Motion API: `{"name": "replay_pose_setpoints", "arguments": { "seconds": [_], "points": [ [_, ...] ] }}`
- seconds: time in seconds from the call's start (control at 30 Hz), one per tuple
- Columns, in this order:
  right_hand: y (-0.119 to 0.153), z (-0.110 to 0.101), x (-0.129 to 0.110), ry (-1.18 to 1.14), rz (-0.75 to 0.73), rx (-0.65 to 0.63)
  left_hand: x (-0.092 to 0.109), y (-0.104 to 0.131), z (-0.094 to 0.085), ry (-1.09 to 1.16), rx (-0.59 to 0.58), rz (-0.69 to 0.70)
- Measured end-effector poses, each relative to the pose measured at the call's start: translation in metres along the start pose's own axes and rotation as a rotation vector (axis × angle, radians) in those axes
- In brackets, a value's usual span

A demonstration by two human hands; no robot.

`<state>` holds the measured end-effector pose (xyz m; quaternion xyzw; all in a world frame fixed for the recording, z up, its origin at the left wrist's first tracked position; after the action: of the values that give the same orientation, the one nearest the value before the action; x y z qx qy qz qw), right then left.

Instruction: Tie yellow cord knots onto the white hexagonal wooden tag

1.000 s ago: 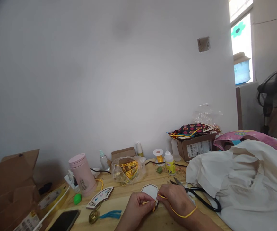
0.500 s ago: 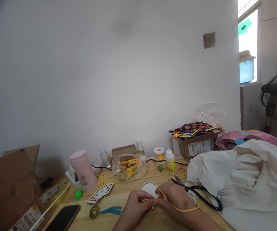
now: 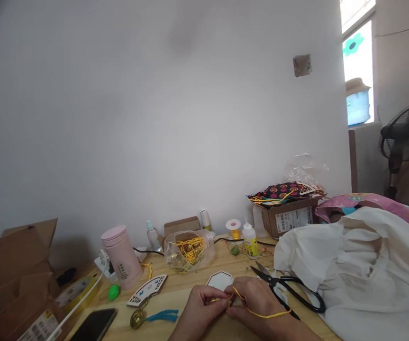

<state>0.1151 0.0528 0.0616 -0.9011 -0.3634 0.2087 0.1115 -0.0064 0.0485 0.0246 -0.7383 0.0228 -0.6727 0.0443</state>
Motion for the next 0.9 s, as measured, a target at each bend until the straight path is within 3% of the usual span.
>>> {"name": "replay_pose_setpoints", "arguments": {
  "seconds": [0.43, 0.57, 0.67, 0.77, 0.9],
  "points": [
    [0.0, 0.005, 0.009, -0.022, 0.049, 0.022, -0.006, -0.003, -0.003, -0.025, 0.038, -0.043],
    [-0.004, 0.009, 0.019, -0.182, 0.16, -0.025, -0.007, -0.004, -0.006, -0.059, 0.064, -0.052],
    [-0.007, 0.009, 0.029, -0.343, 0.21, 0.016, -0.006, -0.003, -0.008, -0.071, 0.089, -0.065],
    [-0.006, 0.009, 0.028, -0.423, 0.185, 0.041, -0.003, -0.001, -0.004, -0.043, 0.068, -0.08],
    [-0.002, 0.006, 0.007, -0.299, 0.037, 0.014, -0.002, 0.001, 0.001, 0.013, 0.032, -0.068]
  ]
}}
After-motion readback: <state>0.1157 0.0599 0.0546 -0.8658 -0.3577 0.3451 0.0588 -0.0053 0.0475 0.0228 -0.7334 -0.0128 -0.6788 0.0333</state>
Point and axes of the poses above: each hand's wrist, its own y-axis away from the middle knuckle, its own z-axis out of the palm, x = y × z, the point moved 7 cm from there along -y, towards the middle knuckle, and after that the axes turned 15 degrees about y, right-handed, at the moved point
